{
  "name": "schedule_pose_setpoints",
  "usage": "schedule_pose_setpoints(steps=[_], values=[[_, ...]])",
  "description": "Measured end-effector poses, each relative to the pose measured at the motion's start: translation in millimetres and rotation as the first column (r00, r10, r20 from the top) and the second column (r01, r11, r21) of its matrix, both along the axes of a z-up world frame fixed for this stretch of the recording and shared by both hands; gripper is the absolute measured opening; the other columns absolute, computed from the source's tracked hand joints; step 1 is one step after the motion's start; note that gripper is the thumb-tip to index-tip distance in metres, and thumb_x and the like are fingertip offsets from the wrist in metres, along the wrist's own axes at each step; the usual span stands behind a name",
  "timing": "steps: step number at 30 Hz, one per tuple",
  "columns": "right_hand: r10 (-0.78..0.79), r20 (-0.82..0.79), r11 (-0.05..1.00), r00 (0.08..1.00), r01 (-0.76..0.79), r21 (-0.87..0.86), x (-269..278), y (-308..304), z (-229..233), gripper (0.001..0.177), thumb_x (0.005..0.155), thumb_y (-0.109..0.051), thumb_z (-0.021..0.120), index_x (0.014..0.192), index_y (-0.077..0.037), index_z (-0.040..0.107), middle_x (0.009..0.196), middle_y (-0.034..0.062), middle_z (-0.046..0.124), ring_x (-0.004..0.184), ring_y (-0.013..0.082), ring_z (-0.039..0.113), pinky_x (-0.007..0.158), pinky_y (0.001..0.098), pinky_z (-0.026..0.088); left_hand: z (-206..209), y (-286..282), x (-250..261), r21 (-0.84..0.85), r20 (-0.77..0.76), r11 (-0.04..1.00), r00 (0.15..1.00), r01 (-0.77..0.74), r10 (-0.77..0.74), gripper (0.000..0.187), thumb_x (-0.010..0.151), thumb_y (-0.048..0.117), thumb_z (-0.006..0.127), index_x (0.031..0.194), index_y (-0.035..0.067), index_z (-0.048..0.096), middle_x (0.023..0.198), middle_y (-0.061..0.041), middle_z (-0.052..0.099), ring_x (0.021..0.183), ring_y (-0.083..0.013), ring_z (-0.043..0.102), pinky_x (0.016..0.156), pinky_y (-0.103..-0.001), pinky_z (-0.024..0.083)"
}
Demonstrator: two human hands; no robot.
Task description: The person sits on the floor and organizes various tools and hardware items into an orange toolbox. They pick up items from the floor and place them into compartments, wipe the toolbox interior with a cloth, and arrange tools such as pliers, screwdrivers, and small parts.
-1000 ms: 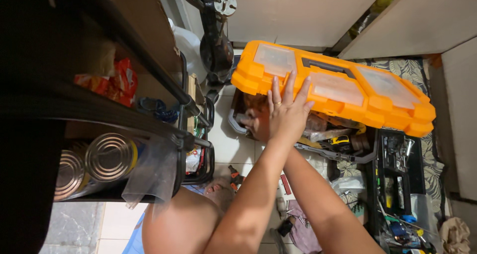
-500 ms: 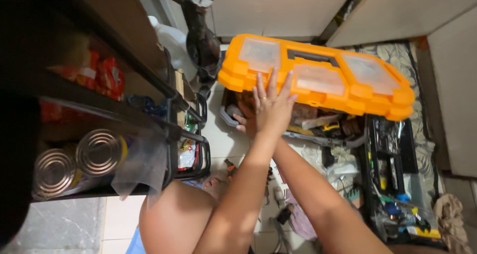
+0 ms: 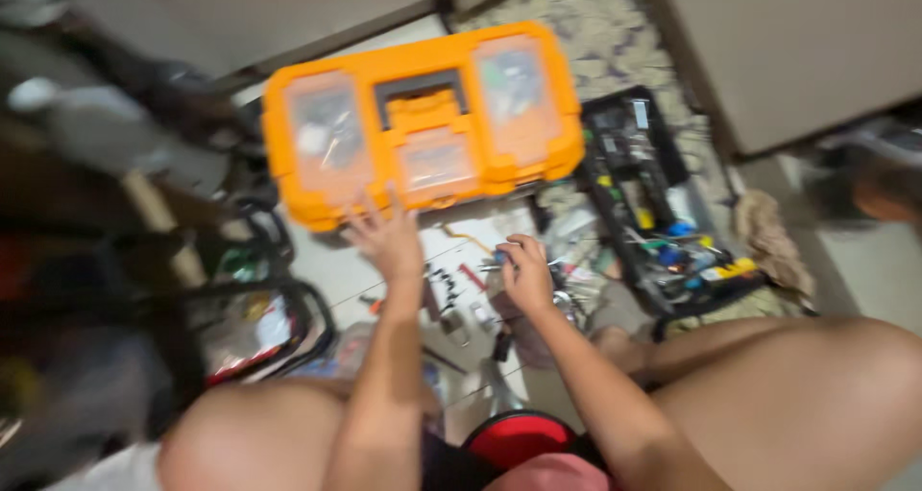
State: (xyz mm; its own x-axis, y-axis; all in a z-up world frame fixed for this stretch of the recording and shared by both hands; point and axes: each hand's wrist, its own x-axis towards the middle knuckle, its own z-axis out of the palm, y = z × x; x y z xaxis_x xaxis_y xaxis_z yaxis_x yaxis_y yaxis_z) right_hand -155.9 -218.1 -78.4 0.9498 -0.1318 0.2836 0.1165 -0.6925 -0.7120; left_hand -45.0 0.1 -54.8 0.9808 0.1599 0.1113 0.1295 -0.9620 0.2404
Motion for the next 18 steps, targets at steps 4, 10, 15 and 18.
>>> schedule_pose_setpoints(steps=[4,10,15,18], values=[[-0.283,-0.029,0.959,0.959,0.283,0.002,-8,-72,-8,0.031,0.081,0.002,0.062,0.110,-0.006,0.071,0.111,0.0167,0.064,0.109,0.0367,0.058,0.098,0.0456,0.047,2,-4,-7,-0.026,0.041,1.000,0.999,0.013,-0.012,0.071,0.097,0.045,0.066,0.161,0.024,0.041,0.171,-0.020,0.012,0.153,-0.0528,0.010,0.117,-0.076,0.009],[-0.549,0.004,0.830,0.836,0.544,0.126,-18,-128,-43,0.032,0.081,0.003,0.059,0.109,-0.006,0.073,0.112,0.0148,0.067,0.099,0.0301,0.063,0.087,0.0377,0.053,15,-64,-44,-0.121,0.044,0.979,0.986,0.164,-0.160,0.067,0.097,0.034,0.065,0.158,0.020,0.042,0.169,-0.024,0.011,0.152,-0.0549,0.008,0.118,-0.075,0.006],[-0.598,-0.112,0.763,0.794,0.606,0.225,-35,-137,-108,0.028,0.084,0.002,0.063,0.109,-0.004,0.074,0.099,0.0110,0.071,0.085,0.0211,0.066,0.078,0.0332,0.054,18,-122,-80,-0.212,-0.011,0.941,0.963,0.262,-0.270,0.072,0.093,0.025,0.065,0.160,0.020,0.039,0.169,-0.025,0.009,0.153,-0.0560,0.007,0.119,-0.072,0.006],[-0.653,-0.253,0.682,0.714,0.700,0.213,-44,-137,-144,0.017,0.090,-0.002,0.067,0.105,-0.004,0.076,0.088,0.0092,0.072,0.079,0.0199,0.065,0.074,0.0328,0.052,19,-143,-95,-0.281,-0.038,0.907,0.941,0.314,-0.337,0.075,0.090,0.025,0.067,0.159,0.019,0.038,0.168,-0.028,0.008,0.151,-0.0573,0.006,0.118,-0.073,0.006]])
